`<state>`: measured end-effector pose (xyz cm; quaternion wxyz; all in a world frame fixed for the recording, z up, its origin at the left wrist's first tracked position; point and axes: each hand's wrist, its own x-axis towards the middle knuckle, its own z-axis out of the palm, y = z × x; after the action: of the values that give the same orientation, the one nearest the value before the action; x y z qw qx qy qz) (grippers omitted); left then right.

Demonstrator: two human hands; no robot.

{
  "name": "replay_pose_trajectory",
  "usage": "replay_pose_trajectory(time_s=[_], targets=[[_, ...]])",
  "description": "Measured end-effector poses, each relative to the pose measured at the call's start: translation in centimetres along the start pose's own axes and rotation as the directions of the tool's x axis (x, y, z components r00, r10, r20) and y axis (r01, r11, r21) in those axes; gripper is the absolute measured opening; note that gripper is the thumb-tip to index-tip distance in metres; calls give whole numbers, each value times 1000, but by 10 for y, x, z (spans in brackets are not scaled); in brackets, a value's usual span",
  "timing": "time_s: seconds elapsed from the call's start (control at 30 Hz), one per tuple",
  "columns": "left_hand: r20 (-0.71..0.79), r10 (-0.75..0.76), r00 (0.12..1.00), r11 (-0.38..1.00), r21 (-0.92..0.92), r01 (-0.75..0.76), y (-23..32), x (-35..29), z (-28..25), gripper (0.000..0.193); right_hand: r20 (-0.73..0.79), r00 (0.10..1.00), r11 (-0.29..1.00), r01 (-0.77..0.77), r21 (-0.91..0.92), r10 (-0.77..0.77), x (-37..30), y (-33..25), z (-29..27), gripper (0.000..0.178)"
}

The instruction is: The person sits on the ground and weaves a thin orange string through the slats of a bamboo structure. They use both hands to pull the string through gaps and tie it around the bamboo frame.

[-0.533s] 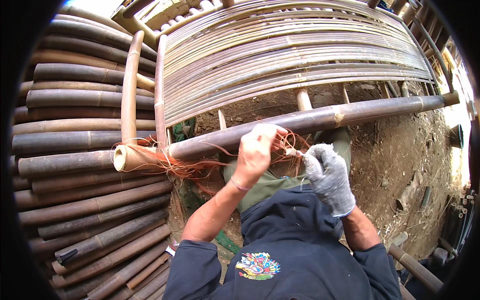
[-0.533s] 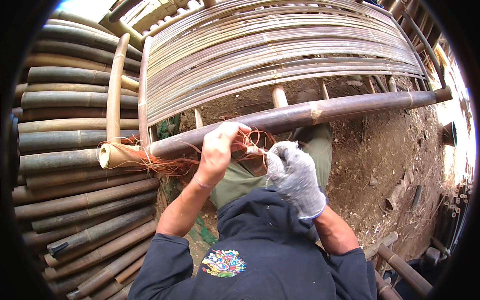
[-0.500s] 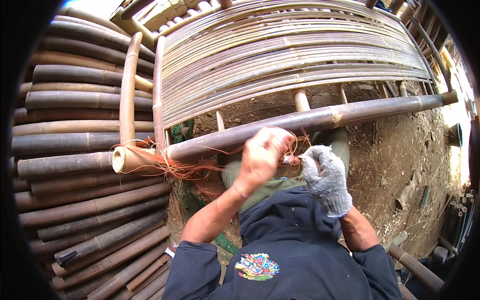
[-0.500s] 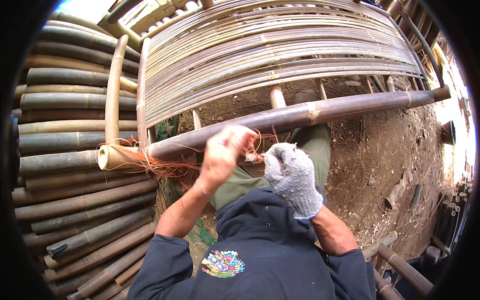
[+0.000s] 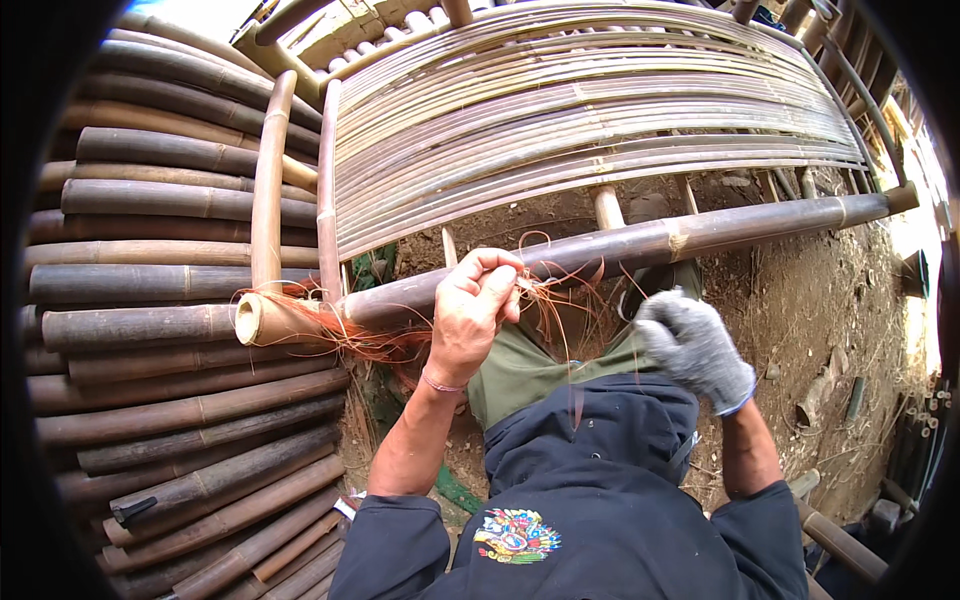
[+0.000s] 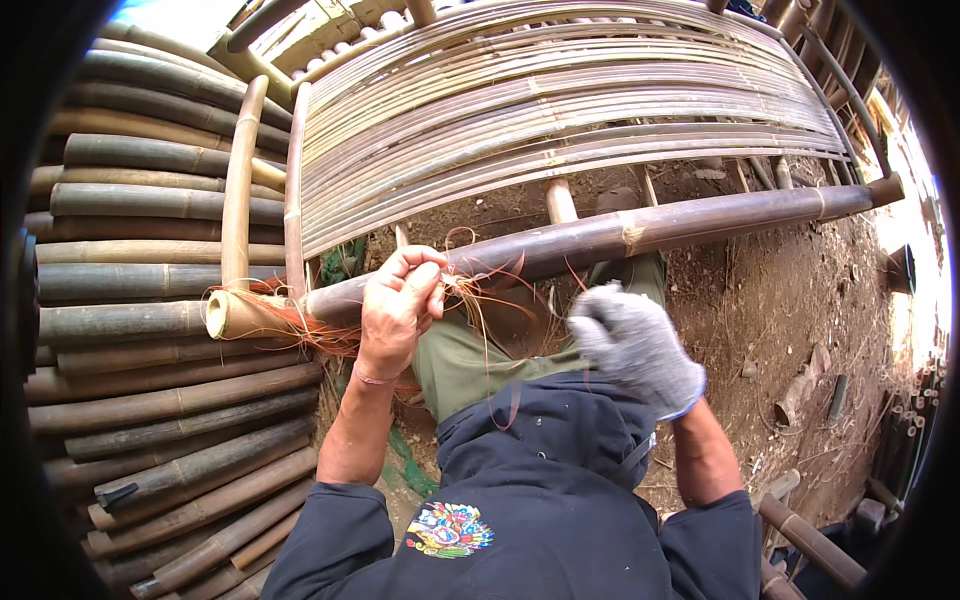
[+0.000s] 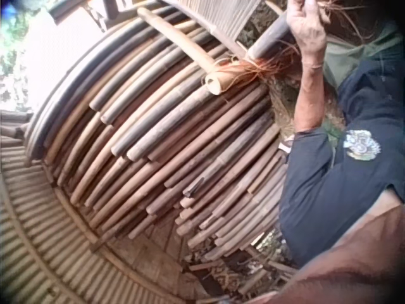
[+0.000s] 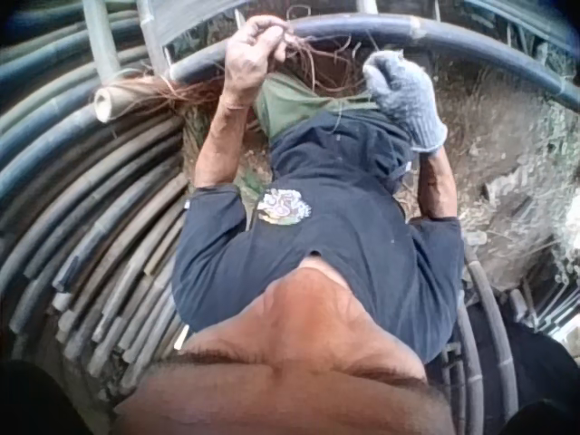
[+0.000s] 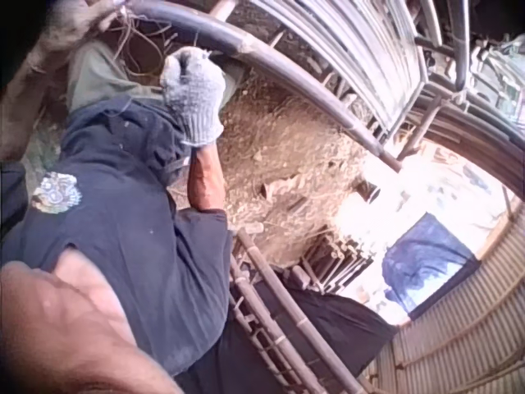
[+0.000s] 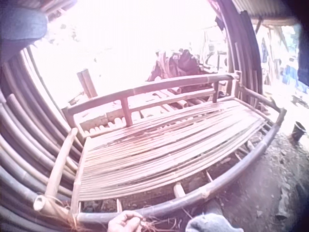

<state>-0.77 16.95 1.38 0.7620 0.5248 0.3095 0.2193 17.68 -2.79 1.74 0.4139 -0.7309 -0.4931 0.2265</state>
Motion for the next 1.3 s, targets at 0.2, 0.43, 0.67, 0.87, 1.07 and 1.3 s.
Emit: replay_pose_trajectory(time_s=[0.2,0.43,0.67,0.87,1.07,1.3], targets=[[188,26,982,1000,10,-29,11,-2,-4,42,-322,581,127,-601,-789,747,-109,124,-92,30],[317,65,946,994,64,-90,2,-15,14,66,-369,852,902,237,-361,-371,-19,-41,-34,27],[328,159,931,931,265,-252,1,-23,29,65,-31,969,915,219,-339,-244,27,-64,7,18],[345,232,910,891,301,-341,-5,-27,27,57,-131,973,978,174,-116,-188,31,-46,27,16],[262,18,965,921,371,-118,-15,-23,19,10,-39,990,931,-117,345,139,26,-33,13,6],[149,-23,989,965,261,-17,-7,-22,-13,13,-479,794,633,-159,-758,-375,12,92,-98,16]])
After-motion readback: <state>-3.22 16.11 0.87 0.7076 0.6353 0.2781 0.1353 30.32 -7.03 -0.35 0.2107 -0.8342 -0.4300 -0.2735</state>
